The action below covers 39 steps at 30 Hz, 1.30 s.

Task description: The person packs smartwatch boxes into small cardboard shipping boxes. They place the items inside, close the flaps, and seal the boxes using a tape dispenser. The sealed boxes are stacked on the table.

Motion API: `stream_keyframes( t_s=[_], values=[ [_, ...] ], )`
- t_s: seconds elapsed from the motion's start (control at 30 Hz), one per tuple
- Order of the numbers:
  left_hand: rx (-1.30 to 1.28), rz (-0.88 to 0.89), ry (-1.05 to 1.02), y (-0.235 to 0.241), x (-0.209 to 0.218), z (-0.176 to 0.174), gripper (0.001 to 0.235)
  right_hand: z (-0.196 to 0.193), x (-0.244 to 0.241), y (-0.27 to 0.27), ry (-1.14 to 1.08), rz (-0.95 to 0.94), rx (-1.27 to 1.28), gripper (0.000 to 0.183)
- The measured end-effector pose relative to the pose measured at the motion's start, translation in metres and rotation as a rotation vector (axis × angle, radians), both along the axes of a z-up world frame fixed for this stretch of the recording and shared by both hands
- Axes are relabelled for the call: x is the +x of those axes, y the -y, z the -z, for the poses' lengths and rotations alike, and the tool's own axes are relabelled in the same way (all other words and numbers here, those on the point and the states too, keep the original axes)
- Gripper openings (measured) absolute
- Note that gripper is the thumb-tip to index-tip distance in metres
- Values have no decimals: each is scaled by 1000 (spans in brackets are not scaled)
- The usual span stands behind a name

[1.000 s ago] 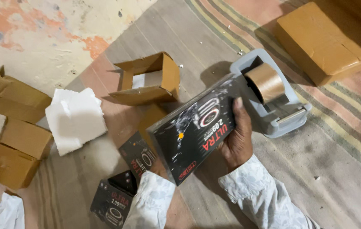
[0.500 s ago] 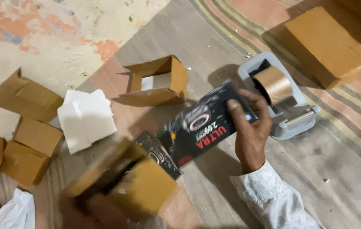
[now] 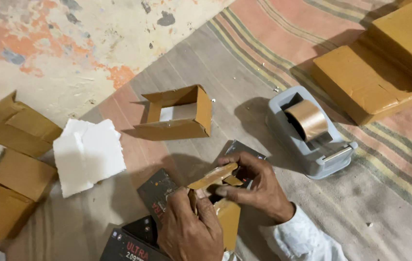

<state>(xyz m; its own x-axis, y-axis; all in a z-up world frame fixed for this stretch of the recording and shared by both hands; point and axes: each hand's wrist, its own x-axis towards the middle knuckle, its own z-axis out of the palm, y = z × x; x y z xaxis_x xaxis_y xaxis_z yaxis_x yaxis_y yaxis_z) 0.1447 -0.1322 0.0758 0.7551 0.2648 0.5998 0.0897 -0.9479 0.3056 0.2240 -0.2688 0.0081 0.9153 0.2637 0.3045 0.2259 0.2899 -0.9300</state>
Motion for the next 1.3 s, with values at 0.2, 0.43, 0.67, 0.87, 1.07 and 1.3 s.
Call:
stream_keyframes(
  t_s=[0.2, 0.43, 0.67, 0.87, 1.07, 1.3],
  values=[
    [-375, -84, -356, -15, -17, 0, 29, 16, -7, 3, -172, -66, 132, 34],
    [-610, 118, 76, -22, -16, -3, 20, 23, -5, 0, -46, -27, 192, 27],
    [-703, 241, -22, -40, -18, 17, 13, 23, -8, -3, -69, 43, 136, 20],
    [-773, 312, 27, -51, -17, 1, 20, 20, -7, -3, -103, -59, 175, 25],
    [-746, 116, -37, -77, -28, 45, 29, 13, -2, -1, -85, 94, -184, 34],
    [-1139, 834, 13, -154, -14, 5, 39, 35, 16, -15, 132, 417, -1364, 116]
  ],
)
